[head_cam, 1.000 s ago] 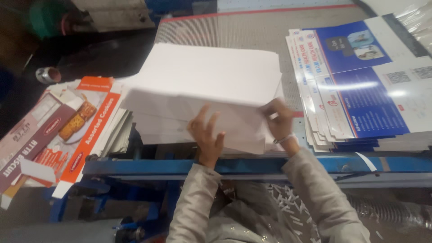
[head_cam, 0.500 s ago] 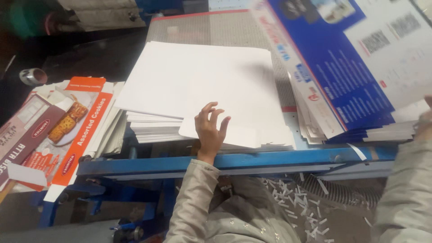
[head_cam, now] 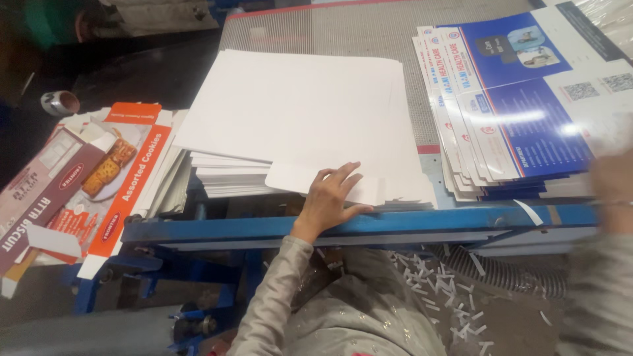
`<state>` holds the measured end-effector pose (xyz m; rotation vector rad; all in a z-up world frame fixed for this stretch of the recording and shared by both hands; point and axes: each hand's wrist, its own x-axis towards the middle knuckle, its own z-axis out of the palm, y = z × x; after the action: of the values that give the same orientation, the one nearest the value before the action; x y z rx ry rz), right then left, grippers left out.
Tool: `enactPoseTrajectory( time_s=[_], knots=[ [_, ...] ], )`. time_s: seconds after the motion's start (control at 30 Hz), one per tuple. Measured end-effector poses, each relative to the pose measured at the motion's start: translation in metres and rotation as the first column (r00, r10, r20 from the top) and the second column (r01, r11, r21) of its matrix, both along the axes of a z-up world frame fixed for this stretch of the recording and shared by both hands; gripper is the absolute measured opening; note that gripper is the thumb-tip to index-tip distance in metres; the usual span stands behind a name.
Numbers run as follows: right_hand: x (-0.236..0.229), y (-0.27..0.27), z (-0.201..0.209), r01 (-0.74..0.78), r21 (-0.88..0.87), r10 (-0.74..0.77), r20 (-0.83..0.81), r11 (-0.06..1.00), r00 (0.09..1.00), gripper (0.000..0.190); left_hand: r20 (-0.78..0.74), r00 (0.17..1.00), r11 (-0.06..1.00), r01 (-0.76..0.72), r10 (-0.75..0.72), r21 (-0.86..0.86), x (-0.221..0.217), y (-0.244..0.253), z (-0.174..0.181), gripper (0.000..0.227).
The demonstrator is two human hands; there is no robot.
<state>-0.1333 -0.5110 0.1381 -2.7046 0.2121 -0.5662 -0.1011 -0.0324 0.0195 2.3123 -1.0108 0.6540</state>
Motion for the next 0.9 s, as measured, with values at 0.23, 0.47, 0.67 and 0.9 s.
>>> enactPoseTrajectory(
  time_s=[0.23,0.47,0.67,0.9],
  knots=[
    [0.024,0.216,-0.064,-0.762,-0.031,0.725,-0.287,0.646,0.626,0.089,-0.109,0.974,0.965,-0.175,0.198,0.194,-0.004,-0.004,0.004,0.106],
    [0.06,0.262,-0.062,-0.789,-0.079,0.622,-0.569,0.61,0.538,0.061,-0.355,0.889,0.924,-0.165,0.291,0.344,0.003,-0.002,0.008,0.121],
    [0.084,0.256,-0.058,-0.763,0.064,0.597,-0.667,0.643,0.447,0.048,-0.446,0.862,0.913,-0.047,0.241,0.404,0.028,0.006,0.015,0.111],
    [0.127,0.22,-0.085,-0.628,0.332,0.696,-0.501,0.704,0.515,0.037,-0.527,0.818,0.947,-0.063,0.229,0.315,0.042,-0.035,0.02,0.077]
  ],
)
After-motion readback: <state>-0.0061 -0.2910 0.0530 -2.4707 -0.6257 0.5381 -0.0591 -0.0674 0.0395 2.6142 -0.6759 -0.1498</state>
